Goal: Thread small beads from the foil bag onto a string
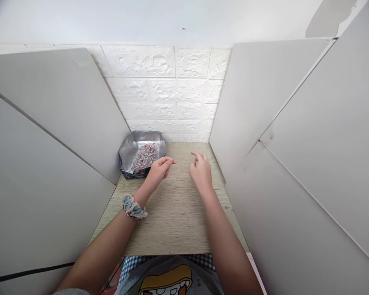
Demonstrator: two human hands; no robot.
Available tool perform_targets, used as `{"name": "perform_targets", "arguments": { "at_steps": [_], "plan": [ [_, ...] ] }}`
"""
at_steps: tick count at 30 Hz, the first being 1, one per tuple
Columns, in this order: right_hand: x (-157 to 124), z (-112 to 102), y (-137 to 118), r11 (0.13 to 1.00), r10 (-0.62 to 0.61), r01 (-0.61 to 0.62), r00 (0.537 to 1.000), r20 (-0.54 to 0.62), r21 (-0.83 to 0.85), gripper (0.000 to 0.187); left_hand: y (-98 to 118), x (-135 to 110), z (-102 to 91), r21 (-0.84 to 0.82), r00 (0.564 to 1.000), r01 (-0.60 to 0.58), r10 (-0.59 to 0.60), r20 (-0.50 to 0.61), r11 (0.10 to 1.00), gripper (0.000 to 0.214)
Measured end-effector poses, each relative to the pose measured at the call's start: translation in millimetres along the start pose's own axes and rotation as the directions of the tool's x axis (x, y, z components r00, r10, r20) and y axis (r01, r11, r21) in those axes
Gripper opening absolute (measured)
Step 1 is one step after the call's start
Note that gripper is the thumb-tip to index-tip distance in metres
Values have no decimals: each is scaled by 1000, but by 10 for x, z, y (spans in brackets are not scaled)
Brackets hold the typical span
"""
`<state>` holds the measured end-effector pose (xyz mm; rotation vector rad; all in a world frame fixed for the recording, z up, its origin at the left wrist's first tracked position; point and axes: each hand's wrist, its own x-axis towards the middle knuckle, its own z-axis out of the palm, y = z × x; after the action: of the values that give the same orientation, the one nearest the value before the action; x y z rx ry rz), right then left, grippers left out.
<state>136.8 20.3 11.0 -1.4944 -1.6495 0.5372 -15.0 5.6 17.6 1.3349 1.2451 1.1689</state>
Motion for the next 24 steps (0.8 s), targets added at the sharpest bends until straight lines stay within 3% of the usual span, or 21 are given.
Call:
{"name": "perform_targets", "arguments": {
  "at_steps": [2, 4, 6, 8, 11, 17, 20, 24],
  "plan": [
    [-40, 39, -55, 997, -60, 50, 975, 212, 52, 42, -1, -12, 5, 179, 997, -60, 67, -32, 982, 25],
    [-78, 81, -99, 991, -119, 88, 923, 367, 100, 31, -3, -28, 13, 307, 994, -88, 103, -33, 948, 24],
    [-103, 116, -122, 985, -165, 130, 896, 413, 112, 24, 3, -46, 21, 368, 993, -107, 117, -7, 924, 24],
    [-108, 136, -124, 985, -169, 135, 899, 405, 112, 30, 22, -61, 25, 361, 986, -167, 162, 44, 918, 24],
    [-94, 144, -106, 990, -127, 93, 920, 370, 109, 31, 72, -78, 16, 214, 971, -233, 217, 98, 949, 23],
    [-72, 164, -89, 981, -47, -29, 923, 381, 193, 30, 145, -110, -9, -141, 967, -82, 113, 228, 987, 24],
    [-61, 163, -104, 931, -19, -155, 884, 468, 330, 34, 151, -118, -2, -242, 973, -35, 89, 214, 970, 22],
    [-61, 122, -136, 817, 1, -357, 786, 618, 453, 27, 182, -127, 1, -388, 990, 30, 27, 141, 921, 19]
  ]
}}
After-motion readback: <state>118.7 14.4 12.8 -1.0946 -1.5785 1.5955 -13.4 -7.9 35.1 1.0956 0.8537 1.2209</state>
